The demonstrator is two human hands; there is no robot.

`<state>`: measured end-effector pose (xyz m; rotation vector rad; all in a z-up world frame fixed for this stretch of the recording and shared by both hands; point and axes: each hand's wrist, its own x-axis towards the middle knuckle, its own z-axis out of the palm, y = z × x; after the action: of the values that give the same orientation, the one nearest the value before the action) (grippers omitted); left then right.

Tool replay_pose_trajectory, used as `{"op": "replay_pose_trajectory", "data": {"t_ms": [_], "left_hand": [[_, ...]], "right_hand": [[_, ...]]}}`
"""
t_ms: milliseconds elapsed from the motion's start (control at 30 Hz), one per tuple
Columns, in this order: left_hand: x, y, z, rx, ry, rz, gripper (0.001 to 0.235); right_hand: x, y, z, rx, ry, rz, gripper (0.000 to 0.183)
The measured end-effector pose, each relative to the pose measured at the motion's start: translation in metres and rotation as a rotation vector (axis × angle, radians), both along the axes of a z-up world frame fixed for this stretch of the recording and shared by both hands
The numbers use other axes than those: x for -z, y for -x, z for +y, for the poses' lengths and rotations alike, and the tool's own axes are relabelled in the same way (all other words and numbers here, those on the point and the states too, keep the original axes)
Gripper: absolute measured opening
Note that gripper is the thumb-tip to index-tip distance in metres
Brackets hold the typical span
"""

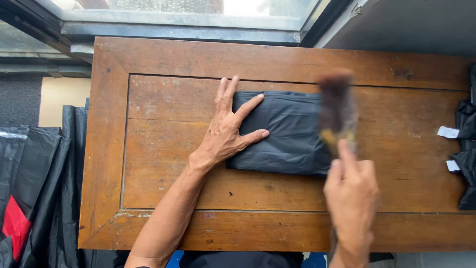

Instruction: The person folds a pair of black pants on a wooden table, smoothing them with hands and a brush. They then place the folded pants into a black drawstring bag with red trim and secure the bag.

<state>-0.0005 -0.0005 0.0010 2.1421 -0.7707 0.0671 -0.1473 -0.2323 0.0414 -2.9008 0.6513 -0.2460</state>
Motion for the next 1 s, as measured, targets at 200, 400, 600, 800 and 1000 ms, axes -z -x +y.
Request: {"op": "replay_pose_trajectory", "data": {"t_ms": [200,400,600,800,1000], "left_hand": [[-0.023,0.013,-0.008,-0.335,-0.06,0.243,0.09],[-0.01,-0.005,-0.003,-0.331,0.557,0.854,0.08],[-0.035,0.001,0.002,-0.057,0.802,0.836,0.038],[-0.088,0.003,0.03,0.428,0.097,-0.289,0.017],[-0.046,0.009,0.064,0.545,-0.225,0.076,0.053]], "right_hand": [[-0.008,-0.028,-0.042,0.144,-0.67,0.049,0.073],[0.021,-0.036,-0.049,0.126,-0.932,-0.142,0.057],[-0.005,-0.038,-0.024,0.133,-1.248,-0.262,0.057],[-0.004,-0.019,-0.047,0.115,-0.896,-0.342,0.04],[-0.009,-0.013,-0.042,0.192,-0.955,-0.43,0.021]]}}
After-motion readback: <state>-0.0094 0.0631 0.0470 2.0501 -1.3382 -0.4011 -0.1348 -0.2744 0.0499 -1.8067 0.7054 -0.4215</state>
